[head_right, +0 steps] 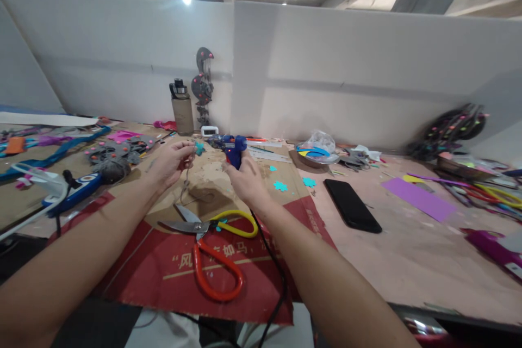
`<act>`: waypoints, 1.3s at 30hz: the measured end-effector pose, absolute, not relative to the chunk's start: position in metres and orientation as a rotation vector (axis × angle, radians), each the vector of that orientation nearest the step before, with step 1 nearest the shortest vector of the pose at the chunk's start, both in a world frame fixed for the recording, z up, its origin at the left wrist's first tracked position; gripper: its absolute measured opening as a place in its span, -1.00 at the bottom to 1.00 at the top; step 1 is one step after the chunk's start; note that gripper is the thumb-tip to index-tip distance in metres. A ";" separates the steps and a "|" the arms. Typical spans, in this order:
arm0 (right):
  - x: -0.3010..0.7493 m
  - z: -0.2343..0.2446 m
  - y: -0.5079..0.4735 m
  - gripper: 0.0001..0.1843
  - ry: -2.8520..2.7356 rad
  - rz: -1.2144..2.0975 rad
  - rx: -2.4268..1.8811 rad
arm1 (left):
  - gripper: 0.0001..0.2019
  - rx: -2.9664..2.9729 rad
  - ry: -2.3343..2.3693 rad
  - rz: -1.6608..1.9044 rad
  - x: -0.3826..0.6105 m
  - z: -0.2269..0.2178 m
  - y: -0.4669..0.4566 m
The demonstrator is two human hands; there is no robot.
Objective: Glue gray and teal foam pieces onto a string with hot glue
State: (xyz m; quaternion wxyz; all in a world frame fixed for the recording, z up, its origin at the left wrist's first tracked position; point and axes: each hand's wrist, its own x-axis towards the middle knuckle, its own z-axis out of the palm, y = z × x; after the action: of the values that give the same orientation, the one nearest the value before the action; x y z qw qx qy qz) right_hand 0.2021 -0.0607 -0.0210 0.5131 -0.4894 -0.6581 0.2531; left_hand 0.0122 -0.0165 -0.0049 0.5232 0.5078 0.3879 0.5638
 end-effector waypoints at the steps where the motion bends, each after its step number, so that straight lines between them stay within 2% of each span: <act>1: 0.203 -0.022 -0.058 -0.68 -1.530 0.685 -1.198 | -0.78 1.225 0.942 1.352 0.012 -0.006 -0.015; 4: 0.209 -0.026 -0.050 -0.75 -1.401 0.885 -1.258 | -0.79 1.319 0.976 1.361 0.012 -0.011 -0.012; 7: 0.217 -0.032 -0.041 -0.84 -1.468 0.848 -1.426 | -0.81 1.514 1.057 1.371 0.013 -0.014 -0.014; 13: 0.235 -0.049 -0.027 -0.79 -1.774 0.360 -1.853 | -0.86 1.804 1.167 1.412 0.020 -0.013 -0.025; 16: 0.240 -0.051 -0.029 -0.73 -1.757 0.073 -1.908 | -0.83 1.751 1.108 1.329 0.024 -0.015 -0.026; 18: 0.238 -0.046 -0.033 -0.76 -1.706 -0.025 -1.839 | -0.81 1.710 1.075 1.297 0.027 -0.018 -0.026; 21: 0.224 -0.035 -0.041 -0.83 -1.683 0.157 -1.519 | -0.83 1.712 1.113 1.266 0.029 -0.020 -0.027; 25: 0.189 -0.027 -0.051 -0.77 -1.554 0.676 -1.109 | -0.94 1.924 1.210 1.436 0.029 -0.015 -0.033; 28: 0.169 -0.030 -0.050 -0.67 -1.406 0.925 -0.971 | -0.95 2.103 1.199 1.498 0.028 -0.010 -0.038; 31: 0.162 -0.032 -0.044 -0.65 -1.296 1.048 -0.915 | -0.95 2.152 1.184 1.495 0.028 -0.010 -0.040; 34: 0.161 -0.031 -0.041 -0.75 -1.260 1.136 -0.864 | -0.96 2.022 1.209 1.504 0.030 -0.013 -0.038; 39: 0.159 -0.034 -0.044 -0.82 -1.266 1.083 -0.821 | -0.81 1.719 1.079 1.392 0.034 -0.015 -0.036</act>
State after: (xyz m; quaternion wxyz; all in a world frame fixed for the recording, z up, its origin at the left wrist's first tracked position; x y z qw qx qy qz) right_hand 0.1594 -0.0436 -0.0343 0.5990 -0.3541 -0.5458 0.4668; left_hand 0.0337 -0.0363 -0.0155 0.3338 0.6585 0.4134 0.5331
